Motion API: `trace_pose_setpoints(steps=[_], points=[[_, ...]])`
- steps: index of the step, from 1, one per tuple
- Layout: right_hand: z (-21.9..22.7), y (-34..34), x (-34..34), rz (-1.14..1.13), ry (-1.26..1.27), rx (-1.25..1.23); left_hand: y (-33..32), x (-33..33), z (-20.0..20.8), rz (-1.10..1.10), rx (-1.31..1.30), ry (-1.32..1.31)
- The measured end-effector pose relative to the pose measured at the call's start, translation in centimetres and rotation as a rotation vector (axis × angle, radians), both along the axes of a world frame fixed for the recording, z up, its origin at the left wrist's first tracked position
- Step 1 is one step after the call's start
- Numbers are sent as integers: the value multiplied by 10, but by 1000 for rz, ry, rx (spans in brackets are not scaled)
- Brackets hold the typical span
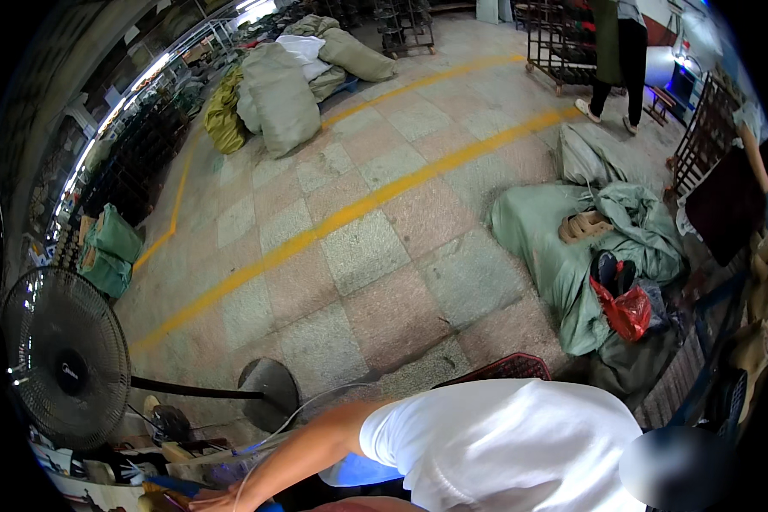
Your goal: The person applies a liquid or adhesive along the seam of a boot using a precise applicator, then places the boot into a machine press, and finally retrieves another boot from an assembly line conveyor.
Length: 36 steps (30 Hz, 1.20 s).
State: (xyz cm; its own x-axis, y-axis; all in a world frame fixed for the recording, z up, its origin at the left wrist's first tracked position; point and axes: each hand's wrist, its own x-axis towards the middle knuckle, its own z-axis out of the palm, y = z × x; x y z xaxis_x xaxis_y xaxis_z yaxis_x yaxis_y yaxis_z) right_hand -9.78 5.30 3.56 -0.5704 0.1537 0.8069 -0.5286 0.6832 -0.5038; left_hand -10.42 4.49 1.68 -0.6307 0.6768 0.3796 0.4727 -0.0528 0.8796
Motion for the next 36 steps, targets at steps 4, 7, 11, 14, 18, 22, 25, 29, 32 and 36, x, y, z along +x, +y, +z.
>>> trace_pose_setpoints(steps=[4, 7, 11, 14, 18, 22, 25, 29, 32, 36], points=[[-12, 0, -7, 10, -41, -39, -11, -8, 0, 23, -5, -23], [-13, 9, -7, -12, -52, -67, -15, -11, 2, 17, -4, -20], [-12, 21, -4, -30, -60, -94, -16, -13, 4, 13, -6, -21], [-10, 24, -8, -19, -60, -109, -20, -12, 7, 17, 2, -28], [-10, 30, -25, 19, -56, -104, -23, -12, 9, 54, 14, -31], [-5, 30, -74, 93, -37, -98, -67, -41, 26, 179, 73, -24], [-17, -42, -120, 254, -37, -140, -185, -82, 44, 470, 146, -62], [5, -6, -58, 61, -235, -50, -345, -66, 70, 749, 459, -177], [43, 35, -23, -155, -423, -134, -400, -42, 105, 654, 710, -223], [65, 11, -11, -30, -575, -218, -567, -27, 40, 393, 370, -129]])
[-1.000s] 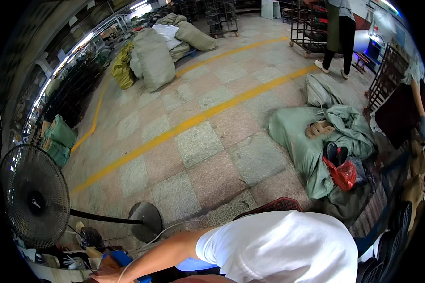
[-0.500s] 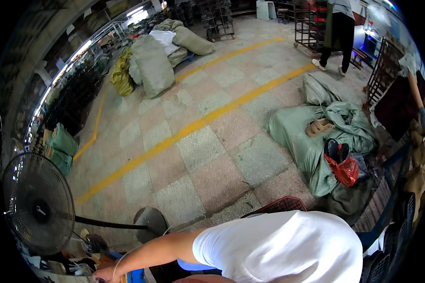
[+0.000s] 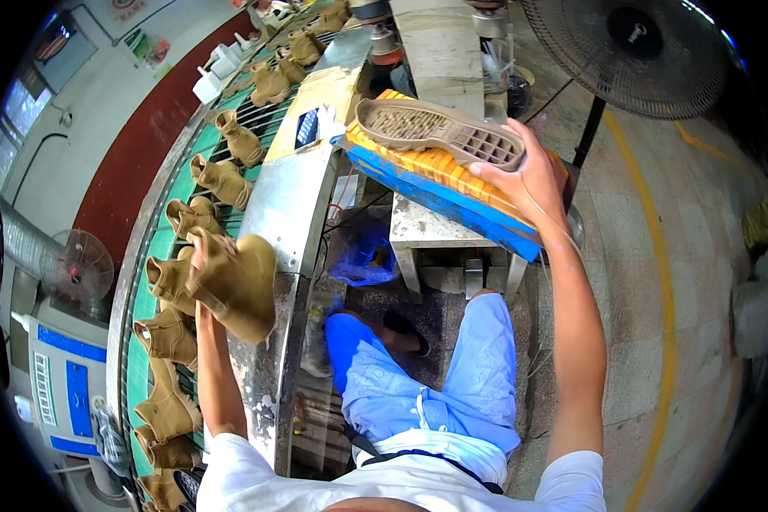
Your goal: The person applies a liquid or adhesive along the seam of a boot using a precise applicator, then places the boot into a machine press, and finally retrieves another boot from an assembly line conveyor.
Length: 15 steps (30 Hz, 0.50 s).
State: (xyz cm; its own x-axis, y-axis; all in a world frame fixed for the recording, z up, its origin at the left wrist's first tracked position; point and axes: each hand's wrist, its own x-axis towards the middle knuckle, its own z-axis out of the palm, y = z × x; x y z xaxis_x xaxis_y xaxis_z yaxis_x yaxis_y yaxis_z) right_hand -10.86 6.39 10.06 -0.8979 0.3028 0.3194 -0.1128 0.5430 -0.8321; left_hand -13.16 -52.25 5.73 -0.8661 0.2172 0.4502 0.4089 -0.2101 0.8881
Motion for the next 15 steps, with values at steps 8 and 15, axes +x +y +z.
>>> trace_pose_setpoints(steps=[8, 15], points=[[-23, 36, 1, -50, 99, 106, 50, 168, -22, 446, 117, -567], [-7, 8, 2, -37, 20, 45, 57, 135, -49, 903, -158, -356]])
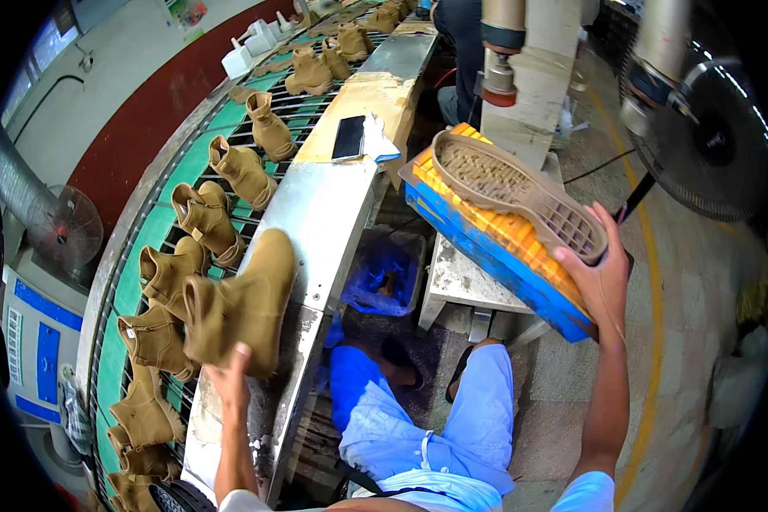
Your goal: The person applies a liquid or adhesive along the seam of a boot using a precise applicator, then places the boot into a machine press, and finally retrieves another boot from an assembly line conveyor.
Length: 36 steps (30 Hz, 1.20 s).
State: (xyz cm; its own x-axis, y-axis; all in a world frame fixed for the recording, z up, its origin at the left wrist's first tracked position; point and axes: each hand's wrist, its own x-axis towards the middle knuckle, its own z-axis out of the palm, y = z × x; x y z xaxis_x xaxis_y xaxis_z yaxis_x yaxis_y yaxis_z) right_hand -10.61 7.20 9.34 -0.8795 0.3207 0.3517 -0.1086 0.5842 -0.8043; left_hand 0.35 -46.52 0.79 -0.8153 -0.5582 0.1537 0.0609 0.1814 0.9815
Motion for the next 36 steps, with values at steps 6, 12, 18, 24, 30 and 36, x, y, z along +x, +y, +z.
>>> trace_pose_setpoints(steps=[6, 12, 18, 24, 30, 36], points=[[3, -10, 1, -50, -49, 8, 14, -165, 10, -128, 446, 282], [-1, -10, -2, -70, -25, -68, 43, -433, 32, 40, -10, 300], [-5, -5, -4, -146, -76, -36, 56, -571, 13, 315, -474, -97], [6, -20, -6, -169, -101, -82, 47, -661, -22, 253, -403, -303], [4, -18, -10, -98, -105, -140, 11, -630, -45, 154, -523, -106], [3, -4, 10, -1, -48, -205, 122, -367, 40, -1063, 166, 71]])
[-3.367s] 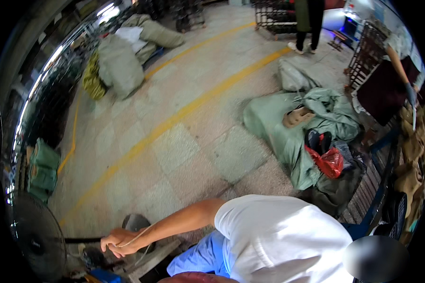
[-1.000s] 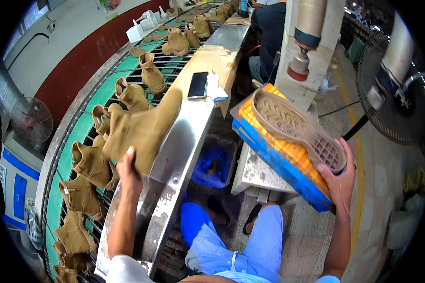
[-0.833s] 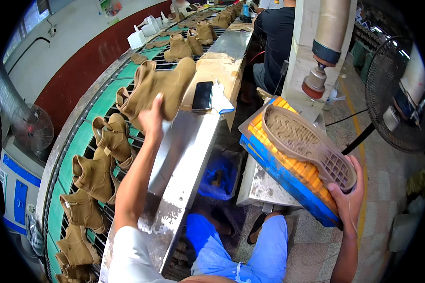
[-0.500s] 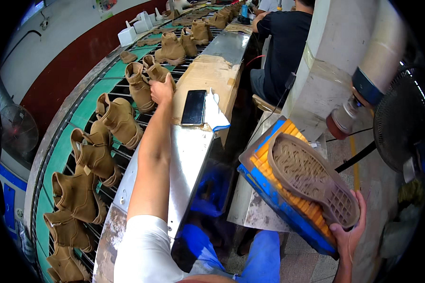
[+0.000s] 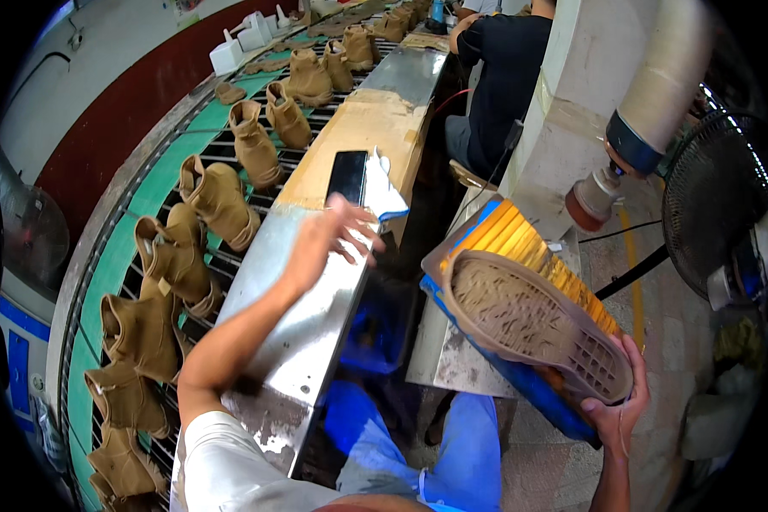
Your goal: The person applies a liquid or adhesive along the seam of a boot using a precise applicator, then places the boot into a machine press, and finally retrieves another boot from an assembly line conveyor.
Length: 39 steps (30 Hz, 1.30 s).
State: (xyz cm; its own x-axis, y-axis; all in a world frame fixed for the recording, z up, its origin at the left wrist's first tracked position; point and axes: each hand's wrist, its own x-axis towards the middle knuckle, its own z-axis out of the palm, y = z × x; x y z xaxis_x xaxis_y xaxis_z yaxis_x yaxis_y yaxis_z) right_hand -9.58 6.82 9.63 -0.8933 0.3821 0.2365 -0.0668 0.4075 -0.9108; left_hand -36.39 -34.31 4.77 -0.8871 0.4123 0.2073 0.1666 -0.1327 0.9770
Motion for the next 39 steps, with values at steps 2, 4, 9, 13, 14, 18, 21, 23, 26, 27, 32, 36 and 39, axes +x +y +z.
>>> trace_pose_setpoints(steps=[2, 4, 9, 13, 14, 18, 21, 23, 26, 27, 32, 36, 39], points=[[0, -3, 0, 89, -7, 1, 25, 90, 19, -282, 12, -287], [-2, 7, 2, 182, -24, 143, 57, 133, 21, -319, 68, -410], [2, 5, 3, 256, 3, 249, 59, 144, 27, -42, 260, -324], [3, 8, 5, 185, 41, 295, -30, 97, 77, 425, 257, -208], [2, 9, 4, 198, 67, 329, -53, 83, 91, 511, 331, -152], [1, 6, 3, 220, 53, 285, -183, 0, 118, 804, 505, 41], [0, -1, -2, 257, 53, 267, -258, -34, 116, 1083, 370, 91], [3, 3, 4, 225, 50, 291, -232, -33, 92, 1196, 125, 155], [7, 8, 10, 161, 41, 314, -166, -21, 10, 1144, 72, 197], [7, 7, 8, 162, 39, 311, -159, -14, -25, 1228, -59, 206], [15, 1, 7, 197, -11, 358, -177, -34, -90, 1250, -362, 83], [22, -13, 12, 219, 16, 407, -195, -59, -97, 1340, -190, -83], [22, -18, 5, 241, 84, 410, -210, -53, -78, 1446, -160, -143]])
